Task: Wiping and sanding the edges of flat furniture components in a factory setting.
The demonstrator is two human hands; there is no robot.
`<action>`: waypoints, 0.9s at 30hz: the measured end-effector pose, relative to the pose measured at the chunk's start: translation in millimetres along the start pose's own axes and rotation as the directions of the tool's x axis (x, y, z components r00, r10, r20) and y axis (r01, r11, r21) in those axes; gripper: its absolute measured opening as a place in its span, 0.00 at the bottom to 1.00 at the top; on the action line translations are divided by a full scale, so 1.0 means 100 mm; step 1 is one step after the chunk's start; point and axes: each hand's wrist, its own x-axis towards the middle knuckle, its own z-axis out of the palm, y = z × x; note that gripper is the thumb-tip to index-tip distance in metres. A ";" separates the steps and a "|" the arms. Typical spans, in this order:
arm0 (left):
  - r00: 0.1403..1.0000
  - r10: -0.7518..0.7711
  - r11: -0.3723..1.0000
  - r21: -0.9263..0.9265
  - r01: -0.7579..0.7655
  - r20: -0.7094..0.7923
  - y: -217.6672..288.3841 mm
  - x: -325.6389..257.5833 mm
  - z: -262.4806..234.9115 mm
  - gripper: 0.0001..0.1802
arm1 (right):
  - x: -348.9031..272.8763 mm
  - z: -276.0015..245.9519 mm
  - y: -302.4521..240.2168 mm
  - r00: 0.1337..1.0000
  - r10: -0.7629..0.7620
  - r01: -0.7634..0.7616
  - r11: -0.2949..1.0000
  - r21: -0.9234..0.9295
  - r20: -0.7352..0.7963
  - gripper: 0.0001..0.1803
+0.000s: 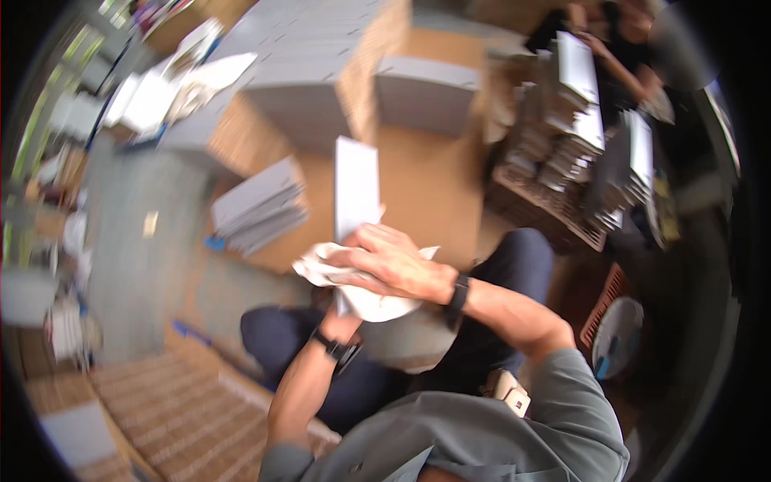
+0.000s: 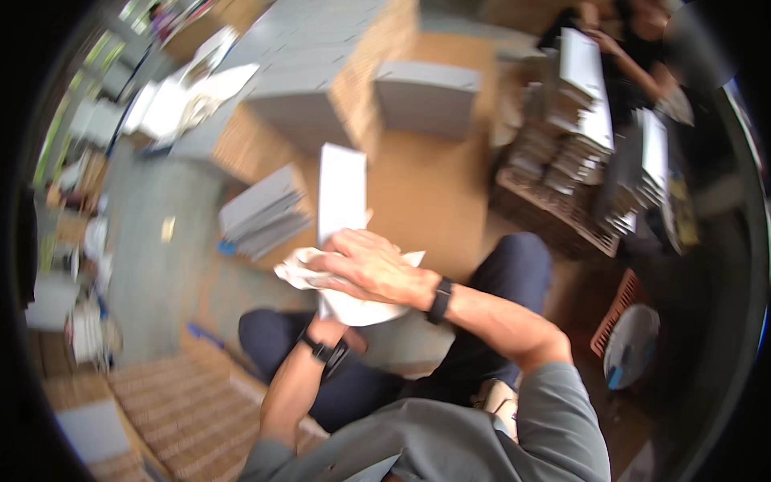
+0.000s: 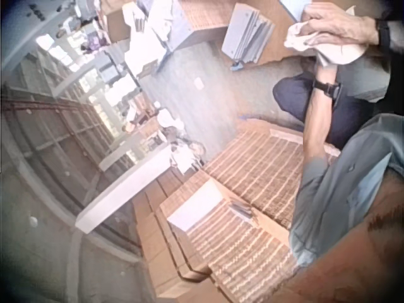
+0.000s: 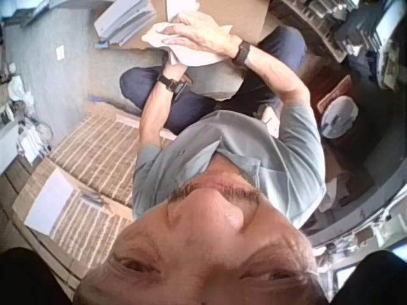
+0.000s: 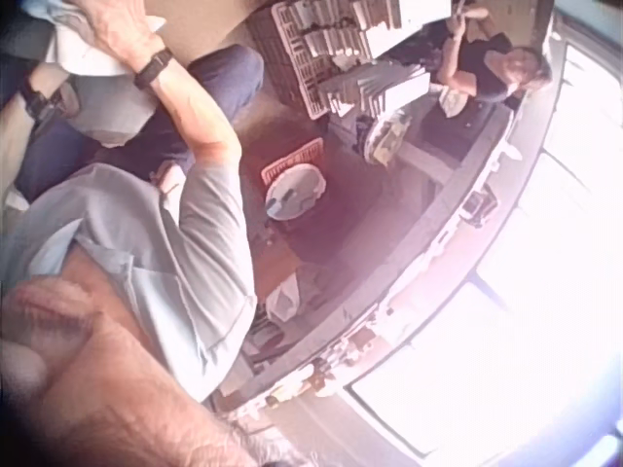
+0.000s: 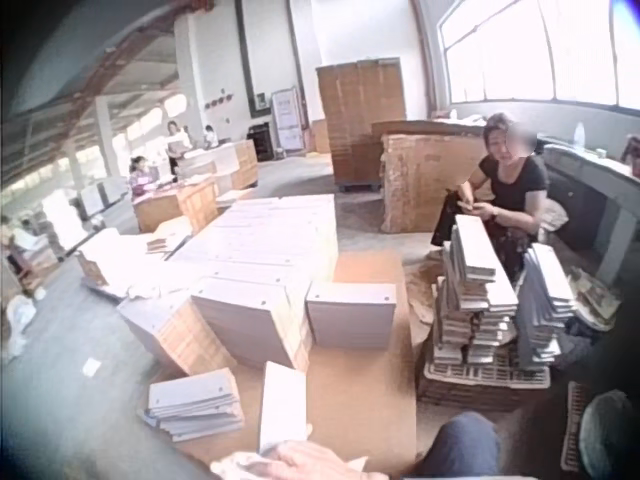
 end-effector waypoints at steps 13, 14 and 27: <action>0.829 -0.476 0.635 -0.537 0.556 0.294 0.01 -0.09 0.24 0.36 | -0.09 -0.65 0.94 0.572 0.710 -0.620 0.702 0.350 -0.411 0.28; 0.838 -0.474 0.641 -0.547 0.538 0.269 0.03 -0.10 0.26 0.36 | -0.07 -0.65 0.90 0.602 0.743 -0.548 0.652 0.524 -0.294 0.29; 0.887 -0.461 0.838 -0.316 0.445 0.025 0.11 -0.17 0.23 0.49 | -0.14 -0.42 0.80 0.823 0.543 -0.331 0.695 0.638 -0.165 0.33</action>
